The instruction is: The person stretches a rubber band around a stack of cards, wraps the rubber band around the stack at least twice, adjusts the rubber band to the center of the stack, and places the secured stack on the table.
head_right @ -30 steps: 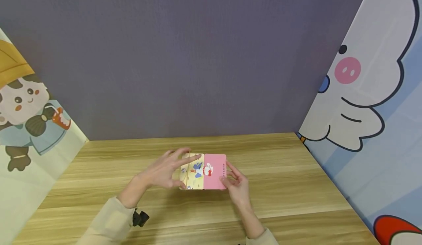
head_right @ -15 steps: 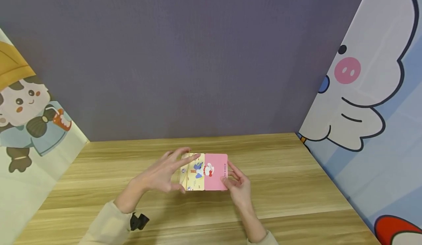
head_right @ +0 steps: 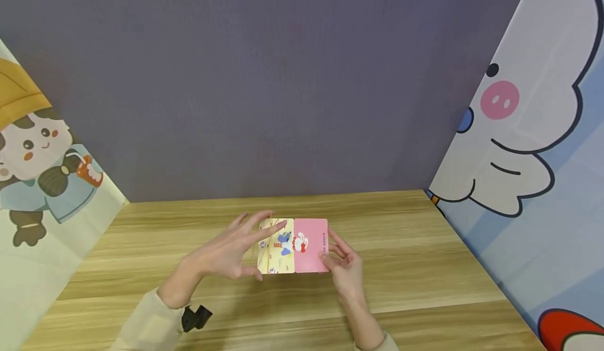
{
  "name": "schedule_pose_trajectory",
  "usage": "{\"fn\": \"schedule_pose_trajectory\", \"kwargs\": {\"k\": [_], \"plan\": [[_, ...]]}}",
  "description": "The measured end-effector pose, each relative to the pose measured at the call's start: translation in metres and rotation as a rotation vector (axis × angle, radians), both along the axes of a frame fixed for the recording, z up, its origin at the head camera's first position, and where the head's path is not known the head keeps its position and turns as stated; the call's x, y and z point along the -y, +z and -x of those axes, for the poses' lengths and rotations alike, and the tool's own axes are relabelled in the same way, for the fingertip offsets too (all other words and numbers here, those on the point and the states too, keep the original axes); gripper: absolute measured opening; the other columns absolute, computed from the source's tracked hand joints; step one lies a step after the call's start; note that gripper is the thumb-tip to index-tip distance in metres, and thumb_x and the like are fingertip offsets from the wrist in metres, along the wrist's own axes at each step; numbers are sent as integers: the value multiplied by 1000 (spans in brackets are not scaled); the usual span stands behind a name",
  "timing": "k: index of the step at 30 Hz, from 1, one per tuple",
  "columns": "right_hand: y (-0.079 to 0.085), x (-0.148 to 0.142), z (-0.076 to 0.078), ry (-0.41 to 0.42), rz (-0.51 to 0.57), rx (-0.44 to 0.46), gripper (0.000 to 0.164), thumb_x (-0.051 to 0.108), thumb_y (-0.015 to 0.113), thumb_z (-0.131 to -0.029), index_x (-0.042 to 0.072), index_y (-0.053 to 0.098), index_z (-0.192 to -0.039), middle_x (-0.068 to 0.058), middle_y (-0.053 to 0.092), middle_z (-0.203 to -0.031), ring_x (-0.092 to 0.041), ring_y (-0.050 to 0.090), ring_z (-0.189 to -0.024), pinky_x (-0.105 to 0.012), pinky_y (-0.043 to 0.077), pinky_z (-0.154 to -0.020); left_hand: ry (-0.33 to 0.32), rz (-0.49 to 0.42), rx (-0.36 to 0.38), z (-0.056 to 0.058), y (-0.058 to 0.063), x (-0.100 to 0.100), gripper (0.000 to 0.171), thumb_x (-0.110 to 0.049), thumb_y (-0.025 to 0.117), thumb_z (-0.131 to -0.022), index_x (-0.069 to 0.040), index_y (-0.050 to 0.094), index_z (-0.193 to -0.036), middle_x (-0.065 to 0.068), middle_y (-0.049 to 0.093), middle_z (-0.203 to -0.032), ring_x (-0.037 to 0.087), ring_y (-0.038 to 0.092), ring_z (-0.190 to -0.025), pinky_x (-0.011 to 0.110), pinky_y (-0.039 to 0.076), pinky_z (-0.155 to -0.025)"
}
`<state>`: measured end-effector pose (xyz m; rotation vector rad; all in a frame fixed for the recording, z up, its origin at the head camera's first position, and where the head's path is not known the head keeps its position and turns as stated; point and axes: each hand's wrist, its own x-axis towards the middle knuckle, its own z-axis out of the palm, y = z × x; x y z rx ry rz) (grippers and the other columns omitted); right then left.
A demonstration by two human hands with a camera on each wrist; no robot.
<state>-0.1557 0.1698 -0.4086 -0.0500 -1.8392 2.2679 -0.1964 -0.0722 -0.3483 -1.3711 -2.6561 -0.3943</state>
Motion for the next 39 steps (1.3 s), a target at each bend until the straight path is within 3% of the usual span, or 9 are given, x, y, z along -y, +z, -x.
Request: {"fn": "schedule_pose_trajectory", "kwargs": {"k": [7,11,12,17,19,27,32,36,39], "plan": [[0,-1,0,34,27,-23,58,-16,57,-74,-6,39,-128,-6,64,-87,-16,63,-70,-27,53,-65,-57,-21,-57,-1,4,3,101,-35,76,-62,-15,18,-142,16,17,-141,27,31,-124,55,26,-97],[-1,-2,-1,86,59,-99,61,-9,62,-74,-4,39,-129,-6,63,-90,-16,63,-71,-27,53,-64,-101,-52,-127,-1,7,3,99,-37,73,-60,-11,21,-141,18,21,-139,27,35,-120,50,34,-92],[-15,-6,8,125,93,-156,59,-8,62,-75,-1,40,-129,-6,63,-92,-17,63,-73,-27,53,-66,-109,-62,-141,-1,8,3,99,-37,72,-60,-11,22,-140,19,22,-138,27,36,-119,49,36,-91],[-15,-7,8,125,67,-191,58,-1,66,-75,0,43,-128,-9,61,-95,-19,63,-78,-30,53,-68,-119,-92,-173,0,9,4,98,-39,70,-58,-11,24,-140,19,26,-135,26,37,-118,46,38,-88],[-3,-4,0,92,26,-155,62,1,67,-73,-2,41,-129,-10,61,-95,-20,63,-78,-32,52,-68,-119,-91,-164,0,9,5,98,-41,70,-58,-11,24,-140,18,26,-135,25,37,-118,44,37,-89],[-33,-15,13,182,82,-312,60,0,66,-76,2,41,-130,-17,60,-100,-27,63,-80,-33,53,-68,-144,-163,-31,4,10,8,96,-43,76,-59,-12,30,-138,14,27,-136,24,34,-120,42,36,-94],[-15,-7,4,137,68,-287,62,2,68,-74,1,41,-130,-13,60,-99,-25,63,-80,-32,52,-69,-204,-248,35,7,8,10,91,-40,78,-62,-6,36,-135,14,24,-138,26,29,-124,41,35,-97],[-4,-1,-2,83,26,-225,62,-1,67,-73,-1,41,-129,-12,60,-97,-23,63,-79,-33,52,-69,-199,-249,46,7,8,11,89,-41,78,-61,-5,40,-132,13,24,-138,25,29,-124,40,34,-97],[-12,-4,2,109,42,-251,61,-1,66,-73,3,43,-129,-12,60,-98,-23,63,-79,-32,52,-69,-176,-239,53,6,8,11,90,-42,80,-58,-6,41,-132,12,25,-137,24,30,-123,40,33,-98]]}}
